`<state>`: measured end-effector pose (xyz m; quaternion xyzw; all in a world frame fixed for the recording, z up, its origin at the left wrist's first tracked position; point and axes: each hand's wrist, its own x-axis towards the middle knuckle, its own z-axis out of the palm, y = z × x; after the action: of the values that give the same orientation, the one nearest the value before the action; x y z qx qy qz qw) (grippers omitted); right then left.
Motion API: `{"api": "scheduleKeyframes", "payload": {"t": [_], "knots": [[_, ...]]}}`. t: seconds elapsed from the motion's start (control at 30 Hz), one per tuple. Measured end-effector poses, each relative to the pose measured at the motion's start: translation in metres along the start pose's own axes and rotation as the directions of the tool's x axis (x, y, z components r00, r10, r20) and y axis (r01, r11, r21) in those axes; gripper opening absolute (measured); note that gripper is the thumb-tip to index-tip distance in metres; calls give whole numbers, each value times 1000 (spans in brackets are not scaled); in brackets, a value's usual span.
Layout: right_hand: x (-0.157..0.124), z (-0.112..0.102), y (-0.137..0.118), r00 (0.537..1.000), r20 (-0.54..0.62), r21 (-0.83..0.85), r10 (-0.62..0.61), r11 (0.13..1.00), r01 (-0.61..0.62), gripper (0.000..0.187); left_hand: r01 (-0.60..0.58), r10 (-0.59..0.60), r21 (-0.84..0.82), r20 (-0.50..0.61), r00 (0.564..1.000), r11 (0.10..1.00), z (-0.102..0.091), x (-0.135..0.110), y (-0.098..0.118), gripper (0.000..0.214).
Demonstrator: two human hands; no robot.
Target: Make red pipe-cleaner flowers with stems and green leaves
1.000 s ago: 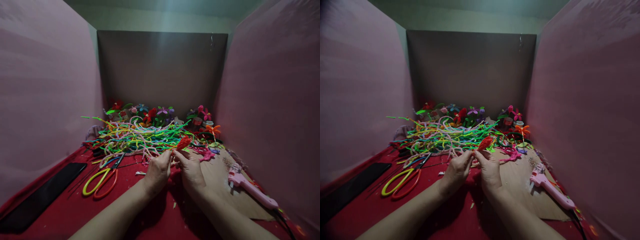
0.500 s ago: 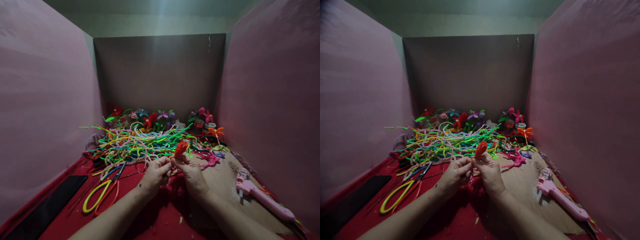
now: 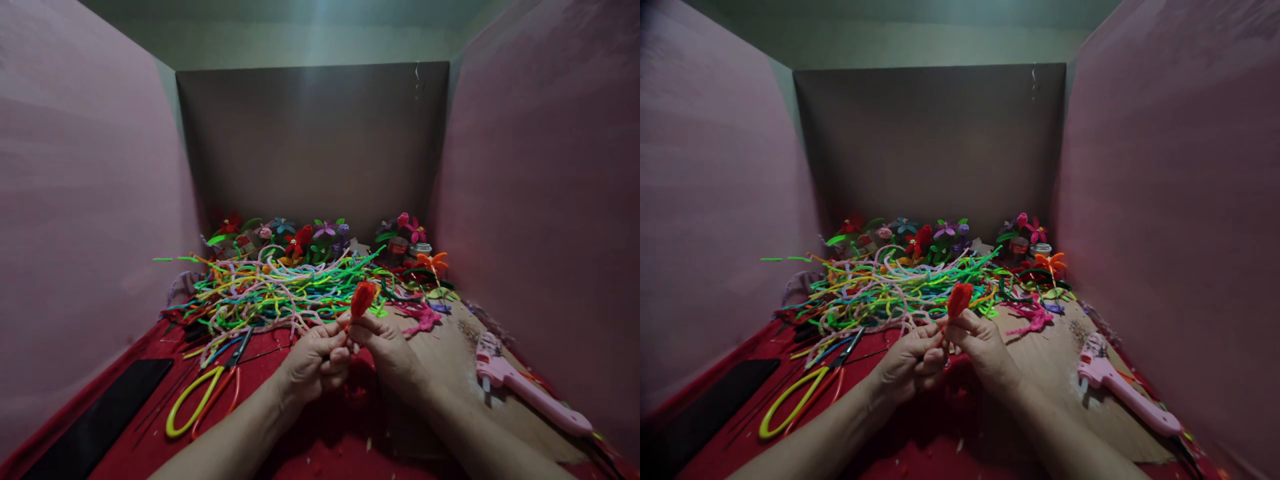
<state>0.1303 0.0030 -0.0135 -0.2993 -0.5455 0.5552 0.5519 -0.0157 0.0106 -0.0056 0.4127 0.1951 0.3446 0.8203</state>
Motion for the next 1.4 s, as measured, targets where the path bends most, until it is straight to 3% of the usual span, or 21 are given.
{"api": "scheduleKeyframes", "payload": {"t": [0.13, 0.23, 0.4, 0.5, 0.57, 0.63, 0.73, 0.8, 0.87, 1.0, 1.13, 1.23, 1.3, 1.4], "knots": [[2, -5, 2, 990, 130, 99, 56, 993, -69, 21, 48, -46, -26, 52, 998, 999, -3, 0, 0, 9], [2, -6, 3, 989, 142, 116, 43, 991, -60, 18, 65, -64, -10, 50, 997, 998, -3, 0, 0, 13], [1, -2, 4, 995, 44, 214, 88, 972, -95, 16, 9, -3, 90, -67, 998, 996, 2, 2, -1, 26], [1, 1, 8, 989, 59, 317, 135, 937, -147, 18, -58, 115, 289, -184, 976, 956, 7, 5, -4, 31], [1, 2, 9, 991, 28, 341, 134, 930, -135, 18, -110, 245, 466, -240, 939, 878, 9, 6, -7, 26], [1, 2, 9, 991, -29, 350, 132, 930, -113, 16, -155, 398, 661, -235, 887, 735, 9, 6, -12, 17], [1, 4, 7, 989, -73, 348, 130, 932, -97, 15, -180, 588, 891, -113, 801, 417, 7, 5, -18, 11], [0, 4, 5, 989, -82, 319, 122, 943, -90, 15, -163, 631, 952, -39, 775, 259, 4, 4, -21, 9], [-1, 5, 5, 990, -78, 280, 121, 955, -95, 16, -133, 636, 974, -13, 772, 181, 2, 4, -21, 12], [-1, 3, 9, 991, -73, 220, 115, 971, -97, 14, -71, 638, 992, -14, 770, 107, 2, 3, -20, 17], [-1, 2, 13, 990, -72, 204, 122, 973, -105, 15, -32, 643, 996, -28, 766, 82, 4, 2, -20, 17], [-1, 2, 13, 991, -97, 173, 97, 982, -79, 15, -50, 633, 990, -46, 773, 133, 6, 1, -19, 18], [0, 2, 11, 991, -105, 140, 77, 988, -62, 16, -93, 620, 970, -68, 782, 225, 8, 2, -16, 18], [1, 0, 9, 996, -70, 82, 61, 995, -55, 20, -146, 558, 875, -158, 815, 461, 11, 4, -11, 18]]}}
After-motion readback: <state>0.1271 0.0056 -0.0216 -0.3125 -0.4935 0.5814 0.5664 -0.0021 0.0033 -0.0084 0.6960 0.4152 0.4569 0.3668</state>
